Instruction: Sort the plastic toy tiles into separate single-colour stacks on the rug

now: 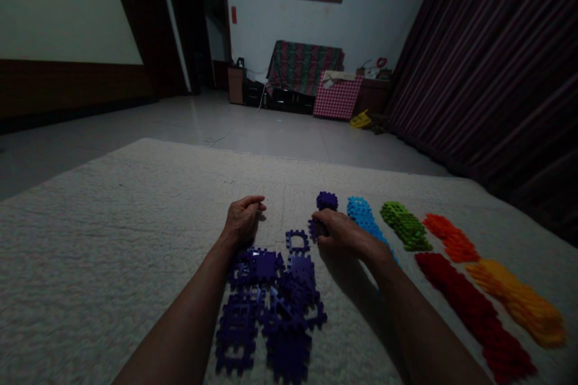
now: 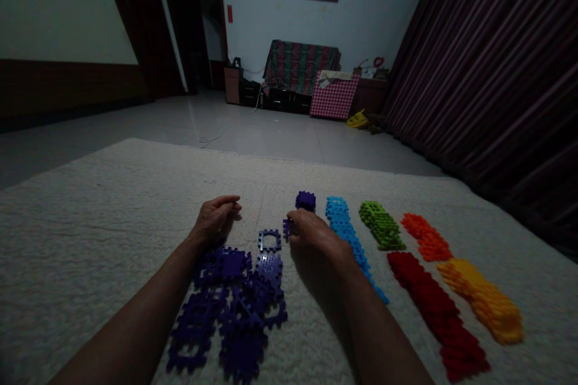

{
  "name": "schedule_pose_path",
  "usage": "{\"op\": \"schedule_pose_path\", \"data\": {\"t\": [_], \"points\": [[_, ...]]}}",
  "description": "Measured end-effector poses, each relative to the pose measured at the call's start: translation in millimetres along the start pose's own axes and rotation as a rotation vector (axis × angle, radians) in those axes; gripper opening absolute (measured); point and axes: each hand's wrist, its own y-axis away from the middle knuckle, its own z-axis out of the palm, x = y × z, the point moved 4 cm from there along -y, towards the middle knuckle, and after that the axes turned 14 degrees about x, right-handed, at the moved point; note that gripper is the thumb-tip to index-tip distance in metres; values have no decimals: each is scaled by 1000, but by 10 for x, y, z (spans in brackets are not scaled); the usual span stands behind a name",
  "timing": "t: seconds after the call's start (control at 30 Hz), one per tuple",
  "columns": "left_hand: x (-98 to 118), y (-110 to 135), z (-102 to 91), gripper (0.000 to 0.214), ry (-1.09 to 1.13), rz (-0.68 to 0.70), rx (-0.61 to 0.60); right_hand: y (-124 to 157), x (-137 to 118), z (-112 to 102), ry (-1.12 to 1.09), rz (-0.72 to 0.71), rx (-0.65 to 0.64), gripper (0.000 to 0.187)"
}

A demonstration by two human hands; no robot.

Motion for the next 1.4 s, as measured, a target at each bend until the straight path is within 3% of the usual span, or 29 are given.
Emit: {"op": "schedule_pose_path", "data": {"t": [0.1, 0.23, 0.47, 1.1, 1.4], "points": [[3, 7, 5, 33, 5, -5, 3, -104, 42, -92, 8, 16, -8, 48], [-14, 2, 13, 32, 19, -10, 8, -244, 120, -198, 75, 120, 188, 47], [2, 14, 14, 31, 9, -4, 7, -201, 171, -43, 186, 197, 346, 50], [36, 30, 14, 30, -12, -10, 7, -135, 137, 72, 255, 220, 305, 45], [-4, 0, 15, 28, 7, 2, 1, -137, 77, 32, 268, 177, 361, 55]]}}
